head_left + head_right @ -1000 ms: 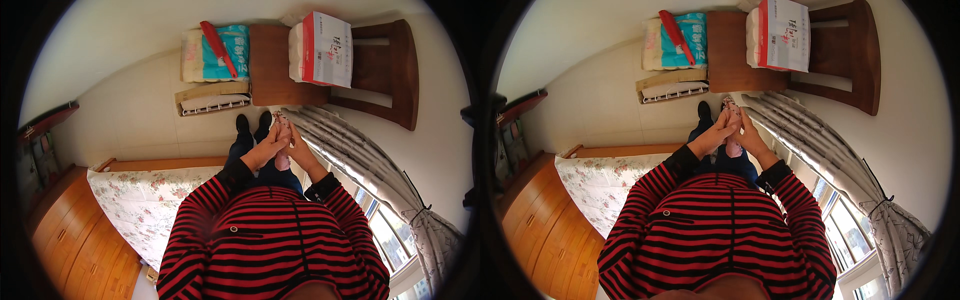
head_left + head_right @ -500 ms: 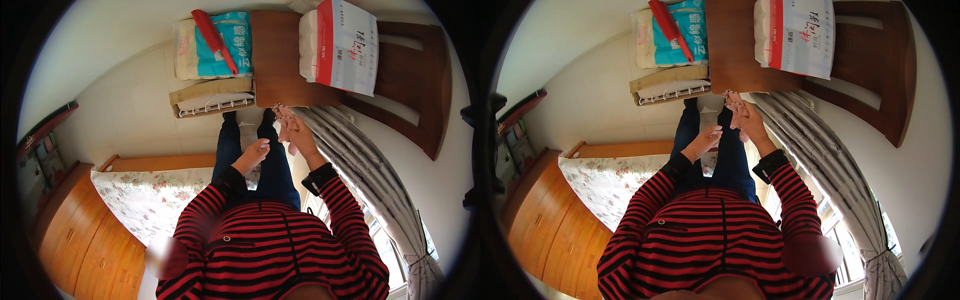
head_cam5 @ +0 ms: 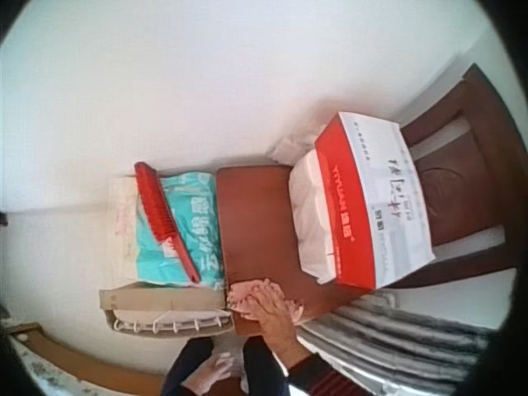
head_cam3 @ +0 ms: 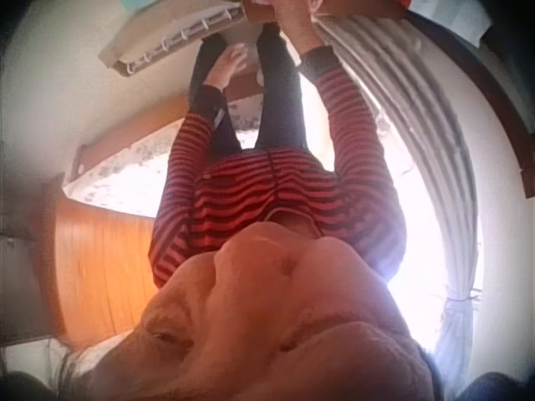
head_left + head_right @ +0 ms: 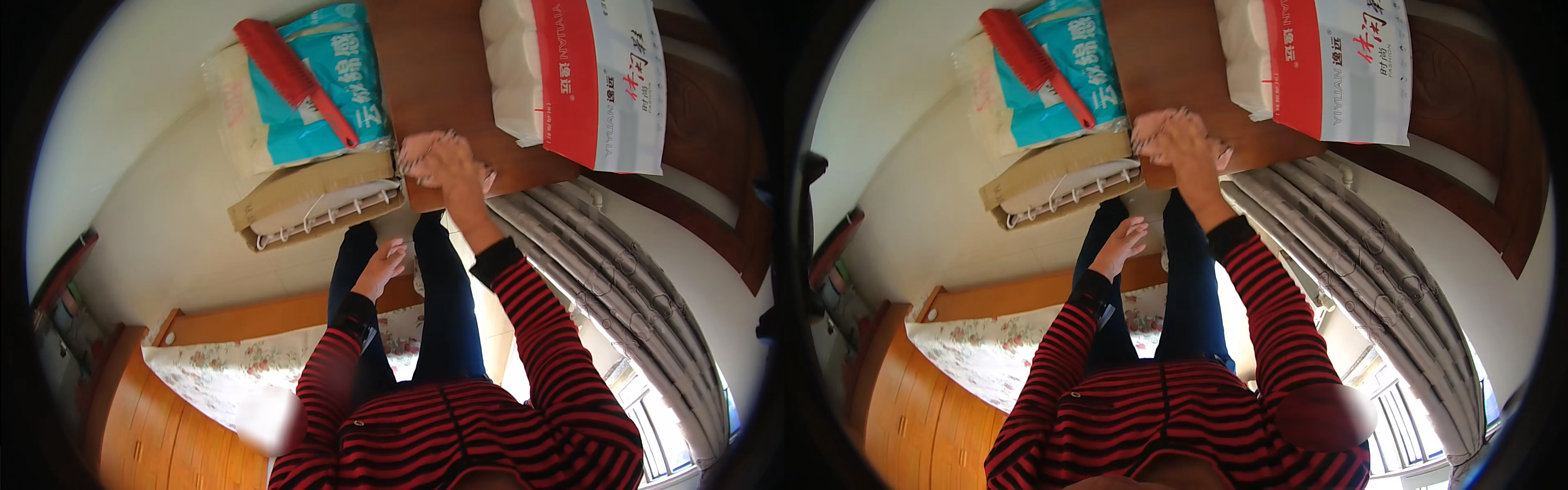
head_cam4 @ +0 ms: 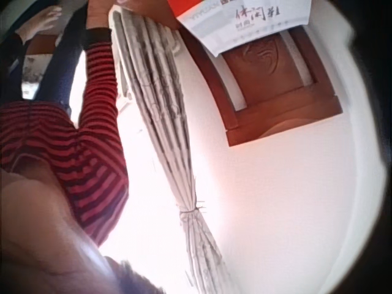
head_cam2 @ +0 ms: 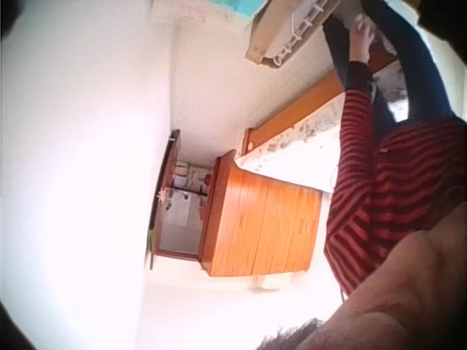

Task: The person wipes a metal railing, a white radiator, and a windowsill using a cloth. They move along the railing and radiator, wiping each section methodically before finishing on the windowsill.

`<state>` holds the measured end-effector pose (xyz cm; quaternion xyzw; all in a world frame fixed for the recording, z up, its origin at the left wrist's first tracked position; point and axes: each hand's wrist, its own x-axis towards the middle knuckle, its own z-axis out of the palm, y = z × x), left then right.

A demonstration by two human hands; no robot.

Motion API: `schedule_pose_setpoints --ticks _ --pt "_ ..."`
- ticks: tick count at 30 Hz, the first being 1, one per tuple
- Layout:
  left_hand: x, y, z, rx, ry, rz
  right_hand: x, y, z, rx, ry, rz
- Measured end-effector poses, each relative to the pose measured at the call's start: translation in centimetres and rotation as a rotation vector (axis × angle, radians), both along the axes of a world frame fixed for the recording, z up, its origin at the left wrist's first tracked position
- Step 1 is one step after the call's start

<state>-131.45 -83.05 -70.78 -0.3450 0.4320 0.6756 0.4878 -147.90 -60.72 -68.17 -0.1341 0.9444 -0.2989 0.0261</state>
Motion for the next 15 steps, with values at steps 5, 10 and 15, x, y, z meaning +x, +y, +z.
schedule_pose_setpoints --ticks 5,10,15 --pt "-2.6 0.8 -2.2 0.100 0.017 0.194 5.5 0.3 1.6 -0.019 -0.115 0.180" --pt "-6.4 2.5 -3.5 0.193 0.029 0.320 -0.7 0.9 1.4 0.018 -0.005 0.091" --pt "-8.5 4.2 -4.9 0.279 0.266 0.332 -10.1 -0.3 -1.7 0.140 0.272 -0.166"
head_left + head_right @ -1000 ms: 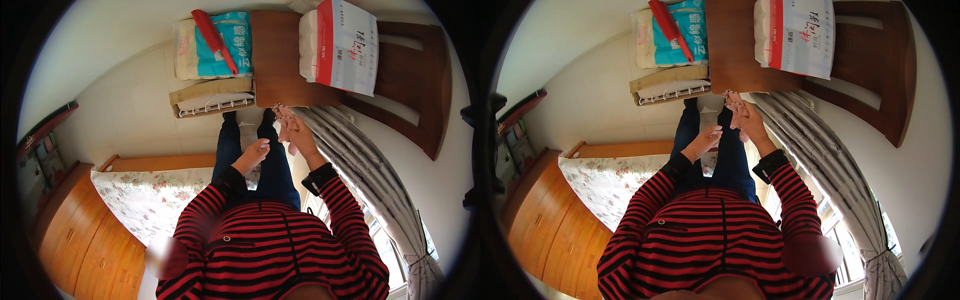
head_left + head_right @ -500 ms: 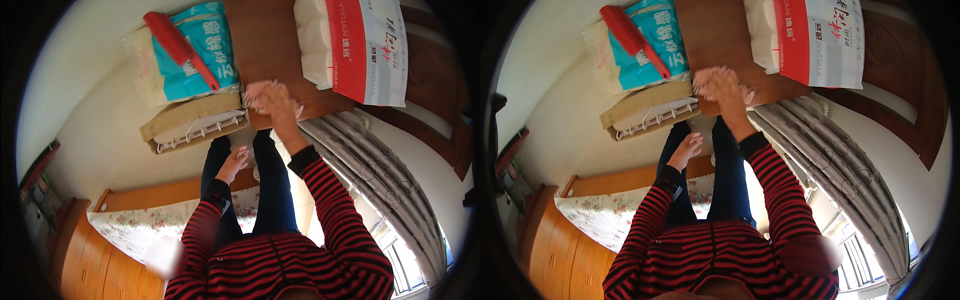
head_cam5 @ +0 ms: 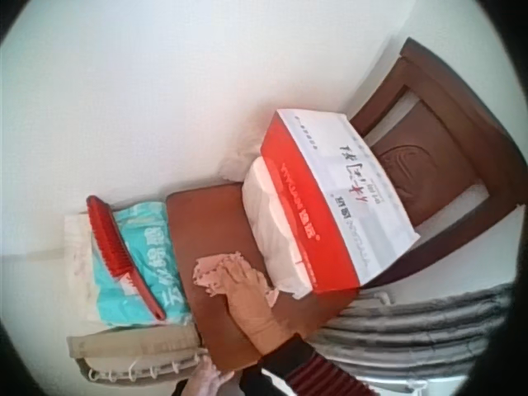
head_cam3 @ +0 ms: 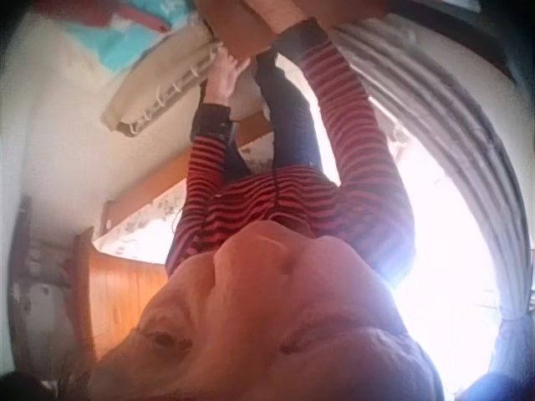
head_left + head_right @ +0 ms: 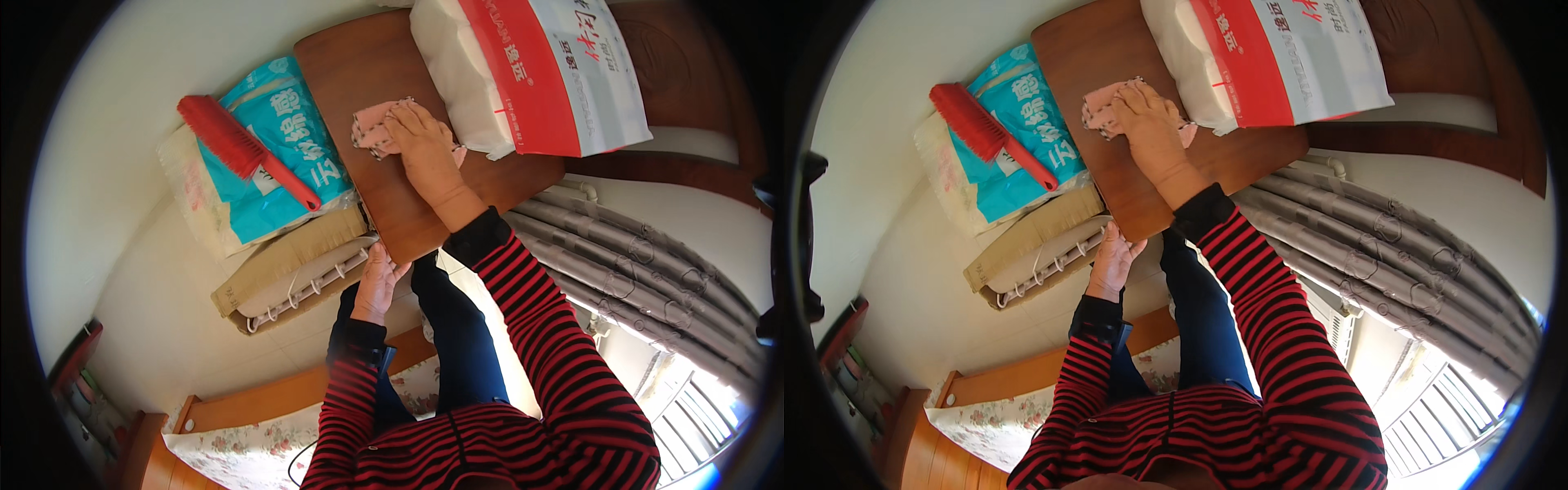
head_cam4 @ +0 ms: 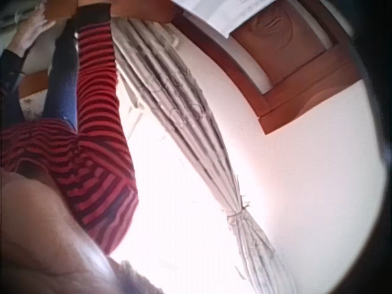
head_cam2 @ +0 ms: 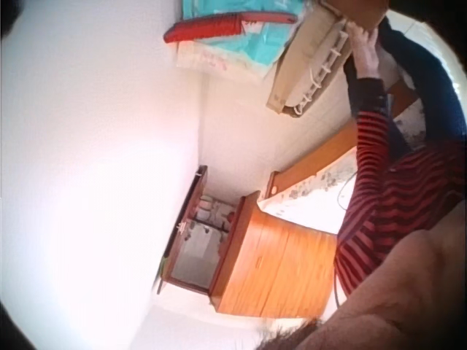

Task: The person wipes a metal railing, a white radiator, and a windowsill using a cloth. They move along the railing and radiator, wiping each section methodically before finishing on the windowsill.

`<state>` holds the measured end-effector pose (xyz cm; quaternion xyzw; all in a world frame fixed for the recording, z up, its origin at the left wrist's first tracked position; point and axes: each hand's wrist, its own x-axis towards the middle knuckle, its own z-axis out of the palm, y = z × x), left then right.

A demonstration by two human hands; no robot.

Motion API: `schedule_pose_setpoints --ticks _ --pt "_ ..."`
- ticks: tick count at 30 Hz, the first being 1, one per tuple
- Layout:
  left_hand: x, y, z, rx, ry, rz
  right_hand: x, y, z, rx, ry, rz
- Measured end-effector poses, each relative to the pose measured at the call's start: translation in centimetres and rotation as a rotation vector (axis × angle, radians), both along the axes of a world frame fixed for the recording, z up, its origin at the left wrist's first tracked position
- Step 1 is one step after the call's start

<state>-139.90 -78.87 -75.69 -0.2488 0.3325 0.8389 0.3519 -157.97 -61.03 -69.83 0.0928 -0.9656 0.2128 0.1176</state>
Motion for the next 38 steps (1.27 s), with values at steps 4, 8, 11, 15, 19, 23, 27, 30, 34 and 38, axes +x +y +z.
schedule_pose_setpoints --ticks 4,8,11,15,19,23,27,30,34,38 --pt "0.0 0.2 -0.8 -0.024 -0.007 0.074 4.8 -1.9 -1.2 0.026 -0.063 0.127" --pt "0.3 0.0 -0.8 -0.047 0.122 0.081 15.1 -0.7 0.0 0.064 -0.083 0.132" --pt "0.2 0.1 -0.5 -0.112 0.235 0.031 18.1 1.8 -0.4 0.086 -0.063 0.089" --pt "-0.7 -0.4 -0.4 -0.149 0.317 -0.053 15.5 10.0 -2.1 0.094 0.051 -0.160" --pt "-0.9 -0.6 -0.3 -0.171 0.295 -0.074 13.7 11.4 -2.7 0.347 0.071 -0.423" --pt "-2.3 -0.1 -0.2 -0.226 0.278 -0.068 17.1 2.9 -2.6 0.190 0.040 -0.066" --pt "-2.2 0.4 0.0 -0.310 0.245 -0.061 16.9 5.7 -1.6 0.087 -0.093 0.047" --pt "-2.2 0.4 0.6 -0.339 0.238 -0.060 14.8 12.8 -1.8 0.127 -0.020 -0.008" --pt "-2.4 0.4 0.6 -0.342 0.204 -0.083 12.4 22.1 -2.7 0.096 0.102 -0.286" --pt "-2.6 0.6 0.0 -0.327 0.195 -0.070 11.8 22.8 -7.3 0.305 -0.091 -0.535"
